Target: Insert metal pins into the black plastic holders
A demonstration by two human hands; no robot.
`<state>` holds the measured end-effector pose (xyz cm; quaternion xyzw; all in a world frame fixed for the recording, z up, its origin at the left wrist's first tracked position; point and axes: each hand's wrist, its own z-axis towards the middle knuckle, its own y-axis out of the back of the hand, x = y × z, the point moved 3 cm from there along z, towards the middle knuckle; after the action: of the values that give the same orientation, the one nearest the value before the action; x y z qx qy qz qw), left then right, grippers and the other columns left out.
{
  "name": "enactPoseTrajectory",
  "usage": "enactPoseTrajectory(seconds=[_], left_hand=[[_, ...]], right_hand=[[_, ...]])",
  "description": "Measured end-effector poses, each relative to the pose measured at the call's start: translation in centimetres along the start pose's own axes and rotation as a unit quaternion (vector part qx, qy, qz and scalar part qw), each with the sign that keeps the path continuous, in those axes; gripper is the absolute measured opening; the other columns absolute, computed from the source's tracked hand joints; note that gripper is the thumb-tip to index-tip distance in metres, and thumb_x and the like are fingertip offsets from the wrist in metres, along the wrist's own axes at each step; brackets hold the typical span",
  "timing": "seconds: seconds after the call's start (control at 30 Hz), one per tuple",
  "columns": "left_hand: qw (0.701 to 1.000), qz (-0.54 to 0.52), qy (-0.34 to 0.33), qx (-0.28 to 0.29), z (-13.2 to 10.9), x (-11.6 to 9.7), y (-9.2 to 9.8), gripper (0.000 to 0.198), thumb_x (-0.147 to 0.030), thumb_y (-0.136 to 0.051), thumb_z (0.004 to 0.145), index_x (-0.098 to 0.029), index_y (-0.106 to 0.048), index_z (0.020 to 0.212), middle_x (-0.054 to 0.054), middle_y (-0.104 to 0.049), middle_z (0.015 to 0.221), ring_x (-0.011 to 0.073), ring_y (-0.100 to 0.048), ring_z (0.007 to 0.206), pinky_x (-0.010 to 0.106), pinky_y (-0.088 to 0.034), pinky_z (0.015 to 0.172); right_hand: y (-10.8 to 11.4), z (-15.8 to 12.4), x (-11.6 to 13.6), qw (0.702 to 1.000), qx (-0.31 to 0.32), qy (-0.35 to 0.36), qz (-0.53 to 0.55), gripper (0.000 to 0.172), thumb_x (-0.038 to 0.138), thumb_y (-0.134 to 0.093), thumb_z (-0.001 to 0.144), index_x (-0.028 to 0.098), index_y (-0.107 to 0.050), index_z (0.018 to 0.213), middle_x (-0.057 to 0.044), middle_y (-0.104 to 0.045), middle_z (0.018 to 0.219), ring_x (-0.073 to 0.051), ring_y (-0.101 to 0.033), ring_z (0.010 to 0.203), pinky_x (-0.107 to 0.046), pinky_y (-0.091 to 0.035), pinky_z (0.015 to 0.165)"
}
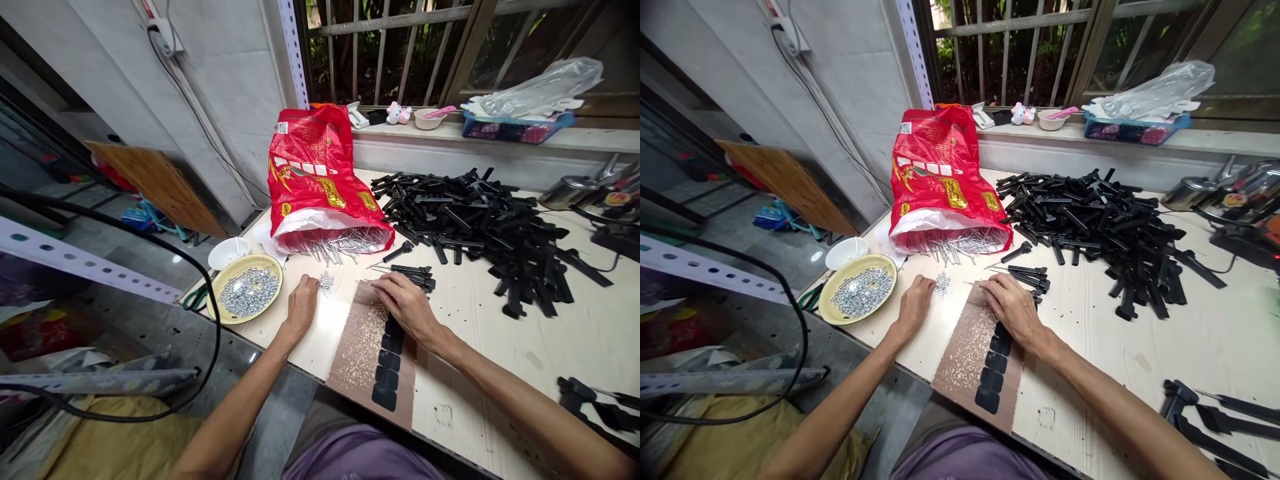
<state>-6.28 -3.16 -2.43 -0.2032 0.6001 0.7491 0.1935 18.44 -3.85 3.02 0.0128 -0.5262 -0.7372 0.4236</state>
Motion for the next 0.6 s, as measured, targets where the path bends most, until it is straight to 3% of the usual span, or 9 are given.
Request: enactPoseTrajectory(seconds=[0.07,0.1,0.13,0.2,0.27,0.33,0.43,0.6], left_hand=[[0.99,-0.128,0.05,-0.011,-0.2,-0.4,0.3,0.015,-0.023,-0.054,0.084,-0.015,-0.066,0.086,0.006,-0.059,0.086,0.0146,-0.056,0.072,0.025,-0.04,0.061],[0.971,-0.221,0.088,-0.002,-0.3,-0.7,0.4,0.015,-0.027,-0.057,0.083,-0.015,-0.066,0.085,0.005,-0.059,0.081,0.0127,-0.054,0.066,0.023,-0.039,0.056],[0.937,-0.323,0.131,0.019,-0.6,-1.2,0.3,0.019,-0.031,-0.061,0.08,-0.014,-0.065,0.085,0.004,-0.059,0.077,0.0106,-0.052,0.06,0.021,-0.038,0.051],[0.832,-0.508,0.209,0.077,-1.2,-2.8,0.0,0.028,-0.037,-0.07,0.072,-0.012,-0.065,0.085,0.003,-0.06,0.072,0.0069,-0.049,0.053,0.018,-0.034,0.043],[0.737,-0.619,0.245,0.119,-1.9,-4.6,-0.2,0.034,-0.035,-0.078,0.063,-0.011,-0.065,0.084,0.002,-0.061,0.073,0.0053,-0.05,0.054,0.015,-0.037,0.044],[0.693,-0.661,0.255,0.134,-2.3,-6.1,-0.2,0.036,-0.03,-0.082,0.057,-0.011,-0.066,0.082,0.001,-0.061,0.072,0.0048,-0.052,0.056,0.015,-0.042,0.048],[0.688,-0.666,0.25,0.14,-2.7,-7.2,-0.3,0.034,-0.029,-0.083,0.057,-0.011,-0.066,0.08,0.001,-0.062,0.071,0.0051,-0.053,0.055,0.017,-0.047,0.052],[0.726,-0.639,0.225,0.119,-2.9,-7.7,-0.3,0.033,-0.032,-0.081,0.059,-0.01,-0.068,0.08,0.003,-0.064,0.072,0.0062,-0.054,0.055,0.021,-0.05,0.054]], right_hand=[[-0.2,-0.1,1.0,1.0,0.003,-0.019,-0.001,0.023,0.026,-0.044,0.094,0.022,-0.063,0.106,-0.006,-0.062,0.097,-0.019,-0.057,0.091,-0.033,-0.049,0.078],[-0.2,-0.1,1.5,1.0,0.003,-0.022,-0.002,0.023,0.027,-0.044,0.094,0.022,-0.063,0.106,-0.005,-0.063,0.097,-0.018,-0.057,0.09,-0.032,-0.049,0.077],[-0.2,-0.2,2.0,1.0,0.002,-0.022,-0.001,0.023,0.027,-0.044,0.094,0.023,-0.063,0.107,-0.005,-0.064,0.098,-0.018,-0.057,0.09,-0.032,-0.048,0.078],[-0.2,-0.2,2.8,1.0,-0.003,-0.014,-0.003,0.024,0.026,-0.044,0.094,0.023,-0.062,0.11,-0.005,-0.065,0.102,-0.018,-0.057,0.092,-0.033,-0.047,0.08],[-0.1,-0.3,3.3,1.0,-0.004,-0.009,-0.013,0.025,0.025,-0.044,0.094,0.023,-0.061,0.112,-0.005,-0.065,0.106,-0.019,-0.056,0.094,-0.032,-0.046,0.08],[0.0,-0.4,3.5,0.999,0.004,-0.012,-0.034,0.025,0.025,-0.044,0.094,0.024,-0.062,0.111,-0.005,-0.065,0.107,-0.019,-0.056,0.093,-0.031,-0.045,0.077],[0.4,-0.7,3.6,0.997,0.01,-0.021,-0.075,0.025,0.026,-0.043,0.095,0.024,-0.063,0.109,-0.005,-0.066,0.104,-0.018,-0.055,0.091,-0.028,-0.043,0.072],[0.9,-1.2,3.8,0.99,0.016,-0.019,-0.141,0.023,0.025,-0.041,0.095,0.023,-0.063,0.103,-0.004,-0.066,0.095,-0.017,-0.052,0.086,-0.027,-0.038,0.067]])
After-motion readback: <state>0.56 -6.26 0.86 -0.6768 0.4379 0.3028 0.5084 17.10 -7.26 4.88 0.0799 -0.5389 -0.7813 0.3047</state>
